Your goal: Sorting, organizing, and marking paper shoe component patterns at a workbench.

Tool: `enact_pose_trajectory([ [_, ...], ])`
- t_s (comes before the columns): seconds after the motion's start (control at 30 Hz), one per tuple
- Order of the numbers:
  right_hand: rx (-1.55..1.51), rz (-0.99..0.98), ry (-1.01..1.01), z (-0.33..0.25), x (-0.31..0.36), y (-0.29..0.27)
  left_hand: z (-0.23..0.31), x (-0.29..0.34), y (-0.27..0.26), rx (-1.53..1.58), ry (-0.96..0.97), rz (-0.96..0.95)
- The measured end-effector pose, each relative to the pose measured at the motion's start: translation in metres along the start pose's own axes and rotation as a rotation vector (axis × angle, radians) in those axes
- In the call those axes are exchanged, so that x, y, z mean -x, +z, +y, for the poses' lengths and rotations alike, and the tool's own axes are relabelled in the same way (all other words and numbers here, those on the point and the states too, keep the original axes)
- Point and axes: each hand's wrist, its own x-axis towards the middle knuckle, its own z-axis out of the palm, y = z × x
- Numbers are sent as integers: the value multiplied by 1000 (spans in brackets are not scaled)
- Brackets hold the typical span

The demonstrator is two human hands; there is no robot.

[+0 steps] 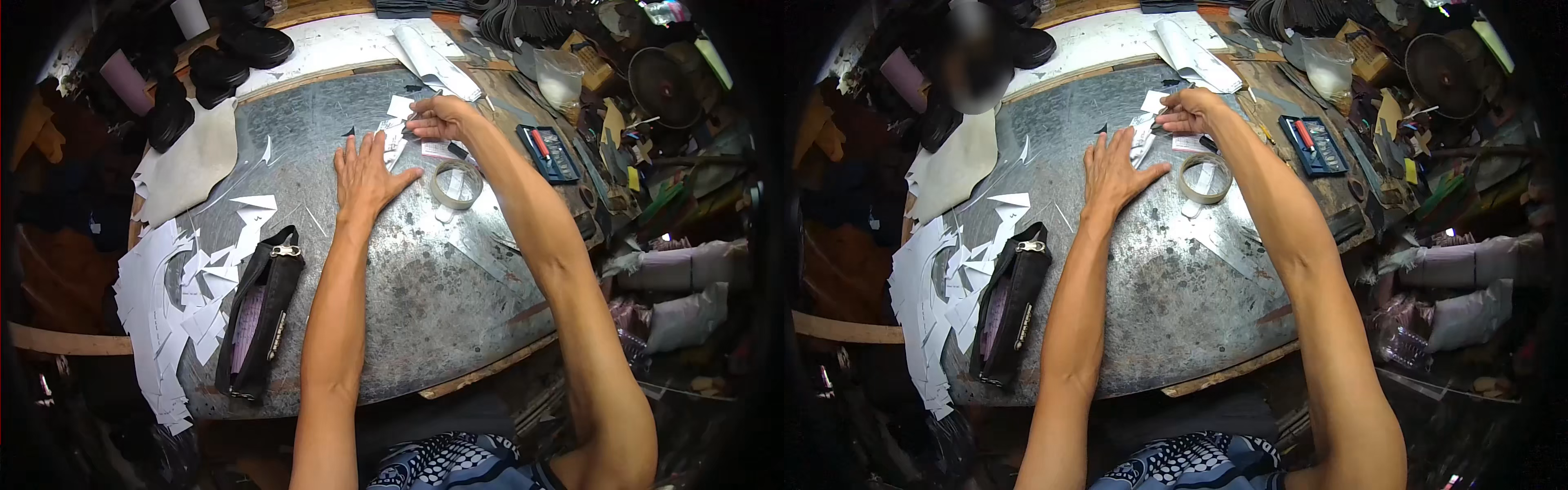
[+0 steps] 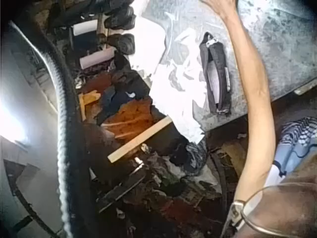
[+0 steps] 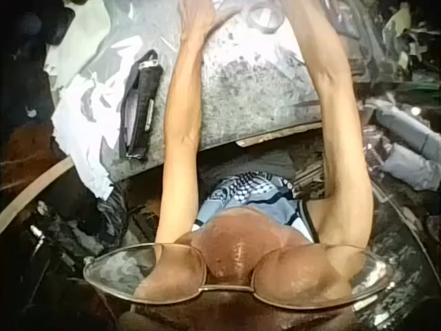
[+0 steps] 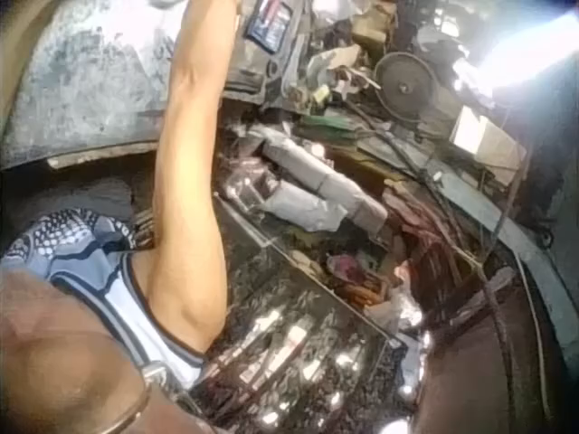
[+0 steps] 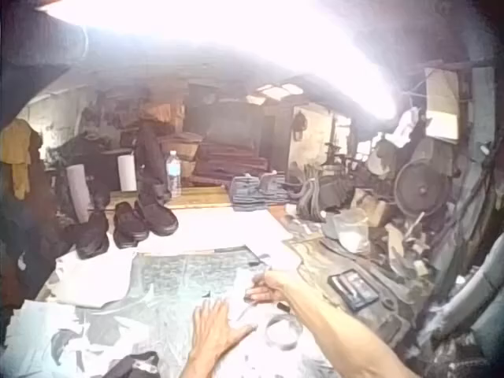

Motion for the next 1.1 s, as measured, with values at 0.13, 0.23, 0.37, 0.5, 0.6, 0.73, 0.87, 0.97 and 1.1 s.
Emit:
enact_pose_trajectory([
  [0.13,-30,-55,-38,-3,9,7,-9,-6,7,110,17,116],
  [0.23,-45,-86,-85,-7,21,10,-10,-9,1,135,23,206],
  [0.37,-5,82,-357,-10,61,19,-24,-12,-7,903,-142,190],
  [0.5,-50,-41,-463,4,119,13,-17,-7,-35,1590,-252,23],
  [0.6,68,-113,-520,33,161,12,-9,4,-63,1700,-291,-71],
  [0.73,296,12,-675,74,217,35,10,40,-79,1872,-292,-128],
  [0.87,456,86,-838,117,244,47,20,92,-87,1942,-311,-226],
  [0.97,565,122,-857,131,272,56,25,138,-90,2020,-353,-248],
  [1.1,761,175,-1076,155,297,61,31,186,-84,2084,-356,-248],
])
